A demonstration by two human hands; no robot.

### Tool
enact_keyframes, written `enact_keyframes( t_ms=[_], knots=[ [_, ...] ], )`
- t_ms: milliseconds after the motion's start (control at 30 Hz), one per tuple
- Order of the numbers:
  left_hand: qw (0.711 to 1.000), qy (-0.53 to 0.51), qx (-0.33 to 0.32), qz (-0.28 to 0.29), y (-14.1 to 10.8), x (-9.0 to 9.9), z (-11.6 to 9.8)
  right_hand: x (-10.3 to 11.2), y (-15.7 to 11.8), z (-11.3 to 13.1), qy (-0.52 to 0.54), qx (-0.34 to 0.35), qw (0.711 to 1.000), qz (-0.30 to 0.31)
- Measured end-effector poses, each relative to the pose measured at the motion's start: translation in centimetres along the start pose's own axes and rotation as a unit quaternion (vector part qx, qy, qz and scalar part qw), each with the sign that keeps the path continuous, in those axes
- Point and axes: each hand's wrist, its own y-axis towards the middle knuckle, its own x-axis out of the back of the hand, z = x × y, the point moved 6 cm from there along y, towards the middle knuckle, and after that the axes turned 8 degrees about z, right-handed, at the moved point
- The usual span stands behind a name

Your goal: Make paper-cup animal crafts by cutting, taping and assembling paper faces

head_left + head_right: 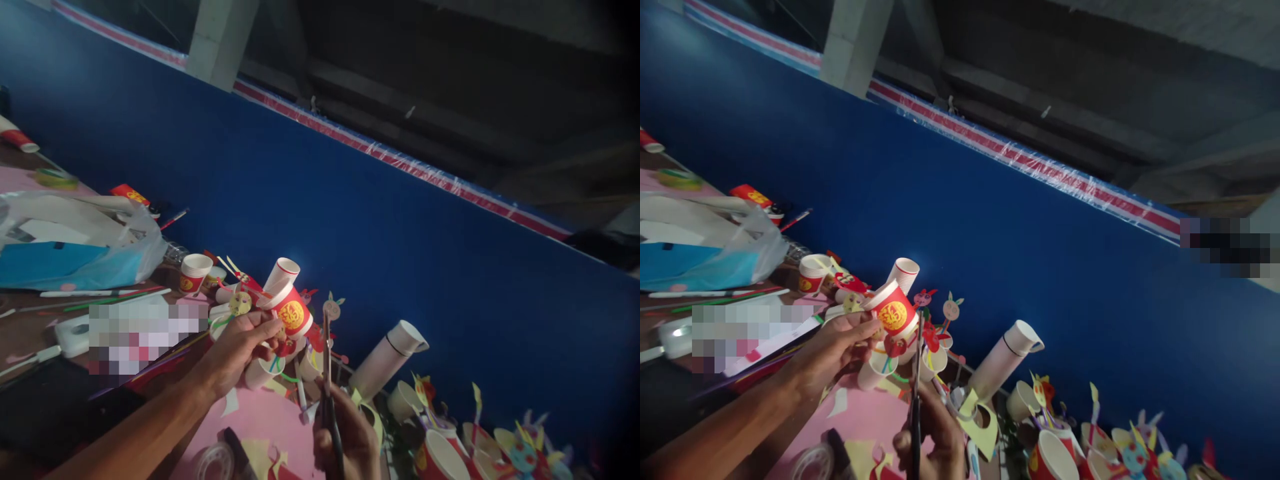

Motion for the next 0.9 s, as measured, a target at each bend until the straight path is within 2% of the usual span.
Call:
enact_keyframes(
  t_ms=[67, 133, 267, 400, 600, 700, 900],
  knots=[
    [1.0, 0.02, -0.003, 0.001, -0.1, 0.0, -0.3, 0.9, 0.2, 1.0, -0.086, 0.018, 0.996, 0.003],
    [0.999, 0.032, -0.011, -0.002, -0.2, 0.0, -0.5, 1.6, 0.4, 1.6, -0.195, 0.023, 0.98, 0.021],
    [0.996, 0.062, -0.054, -0.023, -0.1, 0.4, -0.5, 3.3, -0.2, 0.7, -0.35, -0.03, 0.934, 0.063],
    [0.994, 0.091, -0.061, -0.03, 0.0, 0.2, -0.3, 4.6, -1.1, -1.2, -0.387, -0.116, 0.91, 0.09],
    [0.983, 0.167, -0.076, -0.026, -0.5, -0.6, -1.8, 3.6, -2.2, -2.8, -0.44, -0.171, 0.854, 0.218],
    [0.981, 0.176, -0.081, -0.005, -0.6, -0.9, -2.2, 3.9, -3.4, -4.1, -0.462, -0.187, 0.837, 0.226],
    [0.975, 0.215, -0.039, 0.049, -0.6, -1.6, -1.7, 3.4, -4.9, -6.0, -0.511, -0.193, 0.796, 0.26]
  ],
)
